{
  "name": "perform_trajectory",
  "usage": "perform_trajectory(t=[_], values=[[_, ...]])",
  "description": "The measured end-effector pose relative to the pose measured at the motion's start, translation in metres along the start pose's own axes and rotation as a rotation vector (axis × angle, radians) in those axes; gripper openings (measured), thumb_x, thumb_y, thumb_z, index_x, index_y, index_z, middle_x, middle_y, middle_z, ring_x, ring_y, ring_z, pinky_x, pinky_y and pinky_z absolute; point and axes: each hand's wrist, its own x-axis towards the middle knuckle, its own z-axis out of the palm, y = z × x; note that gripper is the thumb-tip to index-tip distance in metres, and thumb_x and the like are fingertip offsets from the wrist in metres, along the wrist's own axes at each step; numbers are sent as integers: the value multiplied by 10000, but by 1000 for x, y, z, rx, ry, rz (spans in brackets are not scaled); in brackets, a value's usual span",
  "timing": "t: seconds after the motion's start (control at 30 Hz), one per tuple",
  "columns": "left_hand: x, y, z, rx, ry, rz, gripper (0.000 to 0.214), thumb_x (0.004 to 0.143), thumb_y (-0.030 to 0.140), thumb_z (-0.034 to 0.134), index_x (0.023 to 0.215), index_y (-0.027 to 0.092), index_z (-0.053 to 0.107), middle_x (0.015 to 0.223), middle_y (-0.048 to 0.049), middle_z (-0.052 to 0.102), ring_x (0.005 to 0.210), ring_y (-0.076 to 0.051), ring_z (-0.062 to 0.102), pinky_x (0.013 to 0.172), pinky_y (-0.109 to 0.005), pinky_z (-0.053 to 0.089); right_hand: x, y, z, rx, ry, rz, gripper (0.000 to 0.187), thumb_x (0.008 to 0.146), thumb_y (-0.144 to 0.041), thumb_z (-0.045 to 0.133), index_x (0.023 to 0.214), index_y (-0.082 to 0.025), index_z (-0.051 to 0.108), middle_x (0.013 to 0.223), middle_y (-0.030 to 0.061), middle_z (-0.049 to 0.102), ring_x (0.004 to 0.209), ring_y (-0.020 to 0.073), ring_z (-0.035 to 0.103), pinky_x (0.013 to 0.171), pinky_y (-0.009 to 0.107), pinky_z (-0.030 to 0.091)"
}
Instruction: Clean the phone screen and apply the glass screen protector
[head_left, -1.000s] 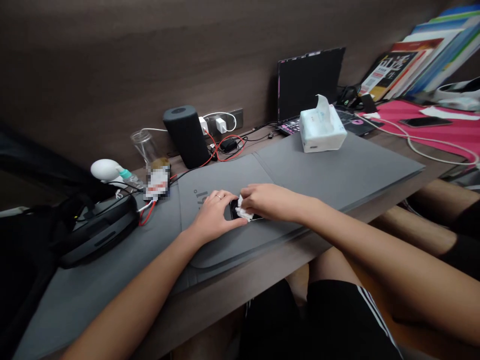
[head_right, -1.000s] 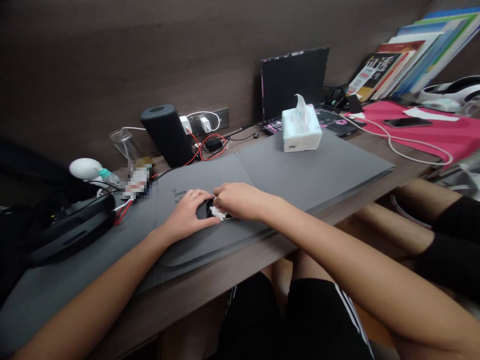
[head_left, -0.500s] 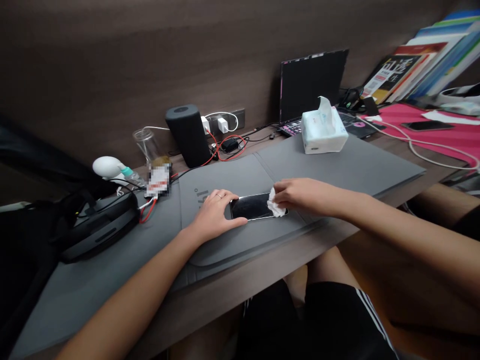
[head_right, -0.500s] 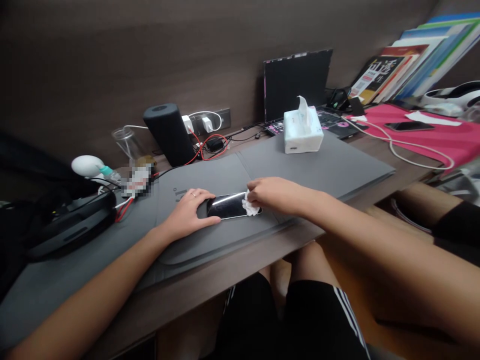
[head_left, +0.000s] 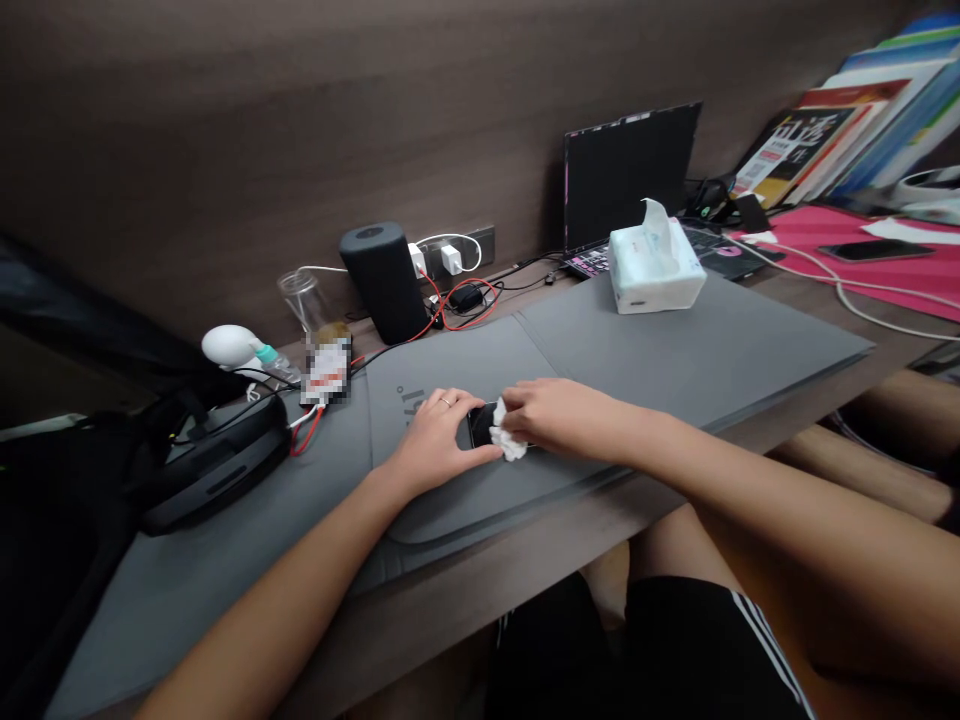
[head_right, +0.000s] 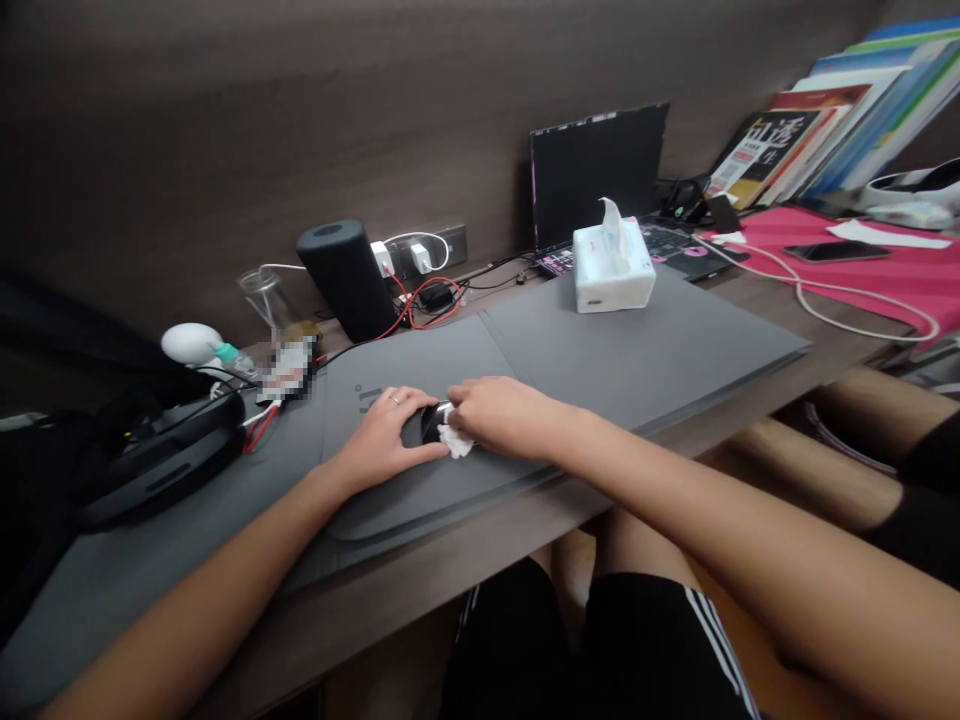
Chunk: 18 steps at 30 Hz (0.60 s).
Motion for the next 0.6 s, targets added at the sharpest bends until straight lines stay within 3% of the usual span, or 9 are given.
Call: perform_trajectory(t=[0.17, 0.3, 0.43, 0.6], values=[[0, 0, 1, -2, 9, -6, 478, 818, 489, 729, 1204, 238, 596, 1195, -55, 632, 1133, -277, 530, 1009, -448, 438, -49, 20, -2, 111, -11, 109, 215, 968, -192, 522, 836, -171, 690, 854, 64, 611, 752, 174, 563, 665, 302, 393], [0, -1, 1, 0, 7, -8, 484, 823, 499, 721, 1209, 236, 595, 1201, -59, 631, 1145, -280, 528, 1020, -458, 431, -65, 24, -3, 146, -25, 144, 255, 983, -222, 486, 845, -177, 695, 865, 67, 608, 774, 181, 581, 678, 305, 412], [0, -1, 1, -7, 11, -6, 504, 811, 507, 730, 1216, 238, 595, 1203, -65, 631, 1146, -286, 529, 1015, -463, 434, -56, 23, -4, 141, -45, 162, 246, 966, -196, 495, 803, -172, 677, 856, 65, 603, 742, 170, 575, 658, 297, 405], [0, 0, 1, -12, 10, -27, 480, 809, 511, 732, 1195, 257, 603, 1196, -55, 631, 1132, -290, 532, 988, -463, 446, -19, 16, -6, 58, -50, 111, 192, 900, -117, 561, 741, -162, 659, 820, 58, 601, 691, 152, 537, 631, 291, 371]])
